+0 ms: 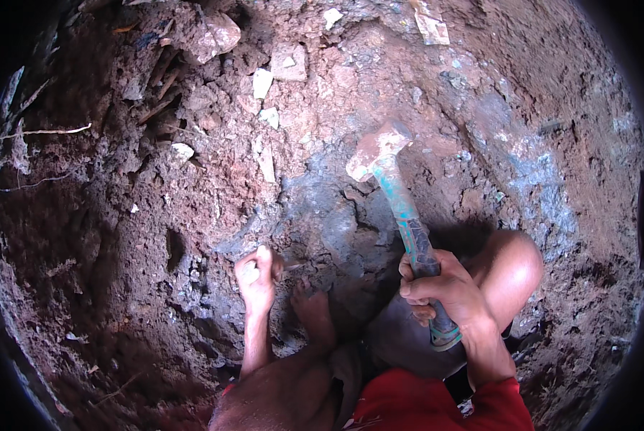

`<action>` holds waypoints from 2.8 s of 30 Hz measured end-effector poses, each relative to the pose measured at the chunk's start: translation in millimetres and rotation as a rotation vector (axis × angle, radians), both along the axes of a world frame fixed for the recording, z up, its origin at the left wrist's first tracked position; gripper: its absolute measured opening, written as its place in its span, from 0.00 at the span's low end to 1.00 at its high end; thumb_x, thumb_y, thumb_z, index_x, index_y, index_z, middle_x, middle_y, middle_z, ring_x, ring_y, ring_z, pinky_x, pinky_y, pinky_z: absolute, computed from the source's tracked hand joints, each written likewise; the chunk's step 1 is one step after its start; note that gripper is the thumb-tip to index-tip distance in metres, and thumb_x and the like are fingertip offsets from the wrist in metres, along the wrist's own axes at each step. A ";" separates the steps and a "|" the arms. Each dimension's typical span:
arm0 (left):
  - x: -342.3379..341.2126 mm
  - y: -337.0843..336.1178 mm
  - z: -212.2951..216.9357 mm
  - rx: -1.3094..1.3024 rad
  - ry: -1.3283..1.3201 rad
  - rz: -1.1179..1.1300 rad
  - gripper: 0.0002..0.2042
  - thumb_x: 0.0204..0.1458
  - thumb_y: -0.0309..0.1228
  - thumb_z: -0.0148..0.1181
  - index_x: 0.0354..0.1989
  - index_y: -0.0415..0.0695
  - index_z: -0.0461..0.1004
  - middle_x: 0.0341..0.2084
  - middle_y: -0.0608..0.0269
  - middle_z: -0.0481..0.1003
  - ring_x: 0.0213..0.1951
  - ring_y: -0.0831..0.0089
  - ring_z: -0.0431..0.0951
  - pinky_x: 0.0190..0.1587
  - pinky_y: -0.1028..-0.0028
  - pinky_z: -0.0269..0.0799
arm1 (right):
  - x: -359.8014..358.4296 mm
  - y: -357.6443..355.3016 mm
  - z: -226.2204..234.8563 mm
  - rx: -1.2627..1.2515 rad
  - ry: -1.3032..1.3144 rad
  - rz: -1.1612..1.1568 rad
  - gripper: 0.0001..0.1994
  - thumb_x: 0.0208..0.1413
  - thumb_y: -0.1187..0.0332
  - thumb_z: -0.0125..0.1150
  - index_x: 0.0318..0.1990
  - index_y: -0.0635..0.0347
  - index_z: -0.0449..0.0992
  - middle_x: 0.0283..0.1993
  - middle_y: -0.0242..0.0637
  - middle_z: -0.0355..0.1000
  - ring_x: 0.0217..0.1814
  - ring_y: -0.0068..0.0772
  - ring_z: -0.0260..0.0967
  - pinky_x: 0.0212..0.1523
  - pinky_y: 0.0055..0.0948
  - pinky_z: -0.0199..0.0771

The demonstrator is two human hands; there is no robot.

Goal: The person uses a hammer and chisel to break up hardened concrete and soil inside a pit. They repeatedly strike the material, clear debris by hand, and place the broken chunks into a bucket.

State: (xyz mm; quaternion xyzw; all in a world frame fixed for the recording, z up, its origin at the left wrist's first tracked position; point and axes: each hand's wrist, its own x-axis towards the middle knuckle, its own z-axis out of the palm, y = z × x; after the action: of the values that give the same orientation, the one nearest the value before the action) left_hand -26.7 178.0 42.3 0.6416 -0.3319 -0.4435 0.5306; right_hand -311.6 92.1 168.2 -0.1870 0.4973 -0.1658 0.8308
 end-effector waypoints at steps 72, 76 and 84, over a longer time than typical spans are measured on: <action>-64.8 -26.9 -6.9 -0.343 -0.683 -0.689 0.18 0.53 0.46 0.59 0.23 0.44 0.76 0.15 0.57 0.73 0.19 0.56 0.74 0.23 0.60 0.68 | -7.0 9.3 -8.3 0.367 -0.572 -0.405 0.08 0.58 0.72 0.48 0.44 0.64 0.66 0.22 0.24 0.58 0.16 0.14 0.58 0.22 0.25 0.72; -57.1 -66.0 -0.2 -0.608 -0.753 -0.652 0.15 0.51 0.41 0.63 0.20 0.45 0.73 0.12 0.64 0.67 0.16 0.61 0.70 0.22 0.62 0.66 | -3.0 7.1 -10.8 0.361 -0.564 -0.428 0.09 0.58 0.72 0.48 0.45 0.64 0.67 0.23 0.24 0.59 0.16 0.14 0.59 0.22 0.26 0.74; -67.5 -60.4 5.0 0.020 -0.792 -0.739 0.17 0.56 0.44 0.56 0.24 0.43 0.78 0.13 0.53 0.73 0.19 0.51 0.75 0.25 0.56 0.71 | -2.7 4.8 -10.7 0.385 -0.602 -0.447 0.09 0.58 0.72 0.48 0.45 0.65 0.67 0.23 0.24 0.60 0.17 0.14 0.60 0.23 0.26 0.73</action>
State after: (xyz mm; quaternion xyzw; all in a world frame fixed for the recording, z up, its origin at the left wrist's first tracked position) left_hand -94.3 117.6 47.3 0.6050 -0.7060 -0.3280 0.1674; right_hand -314.3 96.9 157.6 0.1408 0.2825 -0.2932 0.9024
